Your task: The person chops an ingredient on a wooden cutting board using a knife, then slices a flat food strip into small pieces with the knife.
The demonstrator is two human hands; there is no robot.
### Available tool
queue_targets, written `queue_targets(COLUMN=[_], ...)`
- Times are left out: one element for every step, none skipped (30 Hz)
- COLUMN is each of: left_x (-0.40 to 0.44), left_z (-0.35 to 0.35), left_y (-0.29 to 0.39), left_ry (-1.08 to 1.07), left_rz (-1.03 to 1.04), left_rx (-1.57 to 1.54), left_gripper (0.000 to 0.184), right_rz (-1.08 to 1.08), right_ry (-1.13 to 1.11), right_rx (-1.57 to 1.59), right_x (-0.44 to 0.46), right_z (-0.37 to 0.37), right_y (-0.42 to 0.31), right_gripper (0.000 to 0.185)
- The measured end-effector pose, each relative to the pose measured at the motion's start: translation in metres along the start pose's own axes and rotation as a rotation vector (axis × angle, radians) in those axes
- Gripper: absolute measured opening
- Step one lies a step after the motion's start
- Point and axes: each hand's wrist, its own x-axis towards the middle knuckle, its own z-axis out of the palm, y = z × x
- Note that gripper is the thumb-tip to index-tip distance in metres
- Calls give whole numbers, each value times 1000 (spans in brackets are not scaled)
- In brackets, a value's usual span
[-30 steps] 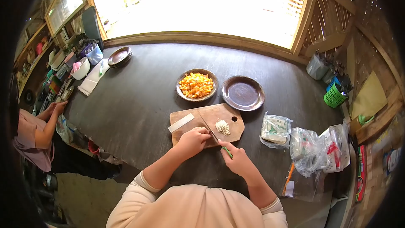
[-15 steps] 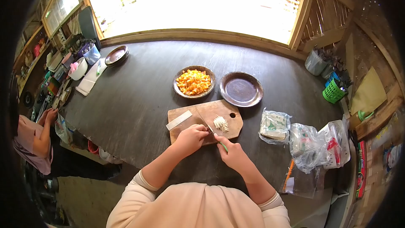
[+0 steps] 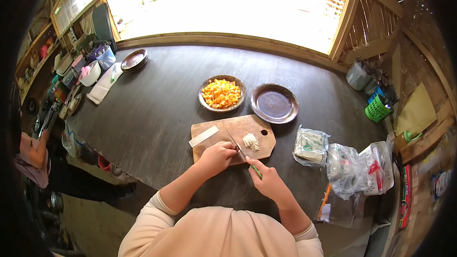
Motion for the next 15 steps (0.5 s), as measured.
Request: queue_targets(left_x=[0,0,0,0,0,-1,0,0,0,-1,-1,-1,-1,-1,-2], left_z=[-1,-1,-2,-2,-1,0,1,0,0,0,1,1,3,5,7], left_y=[1,1,1,1,1,1,1,2,3,4,3,2,1,0,-2], left_ry=[-9,-18,-24,-17,-11,-23,-24,-20,-3,3,5,7,15,29,39], left_rz=[-7,-14,-15,-11,-5,0,-5,-11,-12,-8,-6,-4,-4,2,7], left_rx=[3,7,5,9,10,4,16,31,19,25,22,18,21,17,12], left_gripper=[20,20,20,20,20,20,20,20,21,21,21,21,21,21,21], right_rz=[15,19,-70,-157,-147,-125,-108,-106,-149,-196,-205,-128,-50,-55,-39], right_ry=[-10,-13,33,83,86,73,61,68,85,99,102,69,33,31,26], right_rx=[3,5,35,64,66,30,-8,-7,23,53,51,43,33,28,28], right_x=[0,2,5,6,7,11,11,11,14,15,13,8,5,4,3], right_z=[0,3,8,11,12,14,14,16,19,19,16,11,6,5,4], right_y=[0,4,12,13,13,10,8,13,22,20,17,12,7,5,4], right_gripper=[37,37,37,37,37,37,37,37,37,38,38,38,37,37,37])
